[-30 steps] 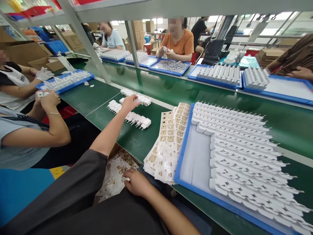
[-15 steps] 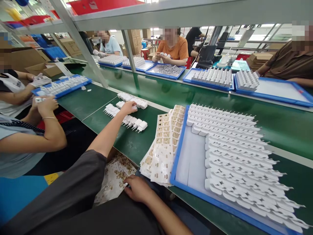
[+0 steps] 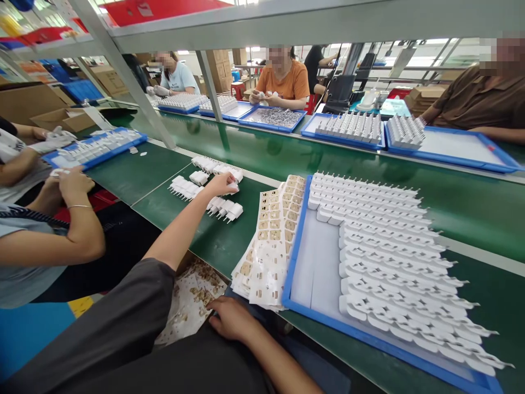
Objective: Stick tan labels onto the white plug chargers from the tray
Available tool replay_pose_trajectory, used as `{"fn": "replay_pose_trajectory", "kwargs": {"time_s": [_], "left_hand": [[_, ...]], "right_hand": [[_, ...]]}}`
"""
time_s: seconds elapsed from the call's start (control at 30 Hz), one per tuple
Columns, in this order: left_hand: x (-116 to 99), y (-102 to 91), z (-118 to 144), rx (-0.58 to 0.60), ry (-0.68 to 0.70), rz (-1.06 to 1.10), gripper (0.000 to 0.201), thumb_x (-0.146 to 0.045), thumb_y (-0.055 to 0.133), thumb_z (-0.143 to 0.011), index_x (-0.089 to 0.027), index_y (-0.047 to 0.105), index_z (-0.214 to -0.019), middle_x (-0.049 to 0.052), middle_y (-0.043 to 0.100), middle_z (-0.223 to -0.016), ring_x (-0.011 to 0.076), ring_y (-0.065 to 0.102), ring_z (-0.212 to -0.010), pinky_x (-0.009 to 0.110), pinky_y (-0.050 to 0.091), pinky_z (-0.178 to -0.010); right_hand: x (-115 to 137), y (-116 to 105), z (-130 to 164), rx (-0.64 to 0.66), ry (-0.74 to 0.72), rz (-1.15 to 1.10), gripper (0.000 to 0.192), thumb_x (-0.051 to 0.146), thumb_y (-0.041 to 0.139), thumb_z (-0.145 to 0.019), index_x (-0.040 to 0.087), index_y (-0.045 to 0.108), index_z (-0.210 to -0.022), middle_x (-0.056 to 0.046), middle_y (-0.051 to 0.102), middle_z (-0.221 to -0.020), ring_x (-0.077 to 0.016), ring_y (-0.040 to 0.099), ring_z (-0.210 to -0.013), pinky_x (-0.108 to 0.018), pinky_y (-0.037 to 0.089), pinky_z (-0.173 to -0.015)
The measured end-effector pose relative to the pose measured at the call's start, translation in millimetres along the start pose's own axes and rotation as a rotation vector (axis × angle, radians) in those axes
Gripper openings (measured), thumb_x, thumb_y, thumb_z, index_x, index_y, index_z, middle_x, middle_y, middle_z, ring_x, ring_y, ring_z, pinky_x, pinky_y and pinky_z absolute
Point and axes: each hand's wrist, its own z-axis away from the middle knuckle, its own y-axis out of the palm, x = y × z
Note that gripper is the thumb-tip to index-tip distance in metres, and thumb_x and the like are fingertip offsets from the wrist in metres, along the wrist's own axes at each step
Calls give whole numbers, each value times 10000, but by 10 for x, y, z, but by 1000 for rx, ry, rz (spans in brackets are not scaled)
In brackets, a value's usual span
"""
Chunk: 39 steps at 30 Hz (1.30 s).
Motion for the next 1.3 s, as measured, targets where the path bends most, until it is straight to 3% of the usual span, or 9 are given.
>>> {"fn": "replay_pose_trajectory", "kwargs": {"time_s": [0.23, 0.4, 0.47, 0.57, 0.67, 0.73, 0.87, 1.07, 1.3], "left_hand": [[-540, 196, -19, 87, 36, -55, 429, -355, 792, -708, -203, 616, -1069, 89, 728, -1072, 302, 679, -1028, 347, 528, -863], [-739, 177, 69, 63, 57, -86, 439, -443, 721, -809, -178, 585, -1131, 171, 678, -1218, 356, 639, -1141, 411, 513, -935], [-881, 160, 123, 47, 120, -70, 420, -469, 629, -885, -177, 569, -1182, 169, 651, -1284, 342, 627, -1172, 408, 503, -958], [-1190, 196, 217, 93, 257, -33, 401, -506, 582, -916, -203, 596, -1178, 105, 689, -1232, 298, 654, -1125, 370, 509, -951], [-1475, 297, 330, 155, 358, -22, 385, -484, 629, -885, -212, 639, -1157, 85, 698, -1232, 296, 639, -1167, 366, 496, -997], [-1573, 358, 416, 185, 396, -24, 404, -452, 652, -869, -210, 644, -1193, 98, 671, -1294, 312, 610, -1227, 390, 482, -1042], [-1537, 379, 590, 246, 480, -23, 429, -368, 655, -876, -243, 631, -1286, 76, 620, -1396, 298, 550, -1333, 402, 439, -1132], [-1304, 459, 683, 304, 556, 11, 512, -353, 631, -930, -235, 570, -1425, 119, 428, -1600, 301, 329, -1531, 441, 246, -1272], [-1163, 726, 701, 232, 610, 165, 518, -406, 586, -962, -223, 561, -1446, 173, 430, -1588, 328, 405, -1491, 511, 326, -1234]], "right_hand": [[110, -169, 37, 47, -27, -66, 314, 207, 591, -890, 244, 717, -1174, -94, 764, -1201, -280, 728, -1120, -349, 560, -973], [386, -693, 415, 127, -264, -277, 331, 224, 516, -983, 229, 696, -1260, -57, 751, -1254, -180, 714, -1141, -238, 521, -992], [462, -955, 608, 4, -271, -317, 340, 238, 492, -1006, 189, 683, -1284, -93, 745, -1252, -188, 707, -1144, -265, 523, -993], [407, -1261, 822, -352, -91, -251, 295, 258, 503, -1013, 203, 685, -1239, -84, 757, -1181, -188, 711, -1088, -306, 541, -967], [162, -1379, 894, -696, 101, -7, 268, 263, 510, -1000, 206, 677, -1202, -106, 735, -1177, -239, 681, -1105, -413, 539, -981], [-13, -1371, 875, -828, 212, 202, 271, 269, 530, -983, 187, 679, -1194, -137, 716, -1204, -294, 640, -1144, -502, 516, -995], [-164, -1365, 724, -852, 364, 460, 311, 286, 571, -975, 149, 664, -1238, -171, 682, -1268, -352, 561, -1227, -567, 463, -1019], [-196, -1663, 382, -720, 434, 470, 307, 201, 574, -962, 153, 661, -1252, -164, 677, -1235, -327, 554, -1193, -514, 451, -1007], [-355, -1740, 250, -706, 463, 395, 309, 257, 685, -916, 169, 670, -1211, -136, 660, -1218, -318, 553, -1176, -480, 449, -963]]}}
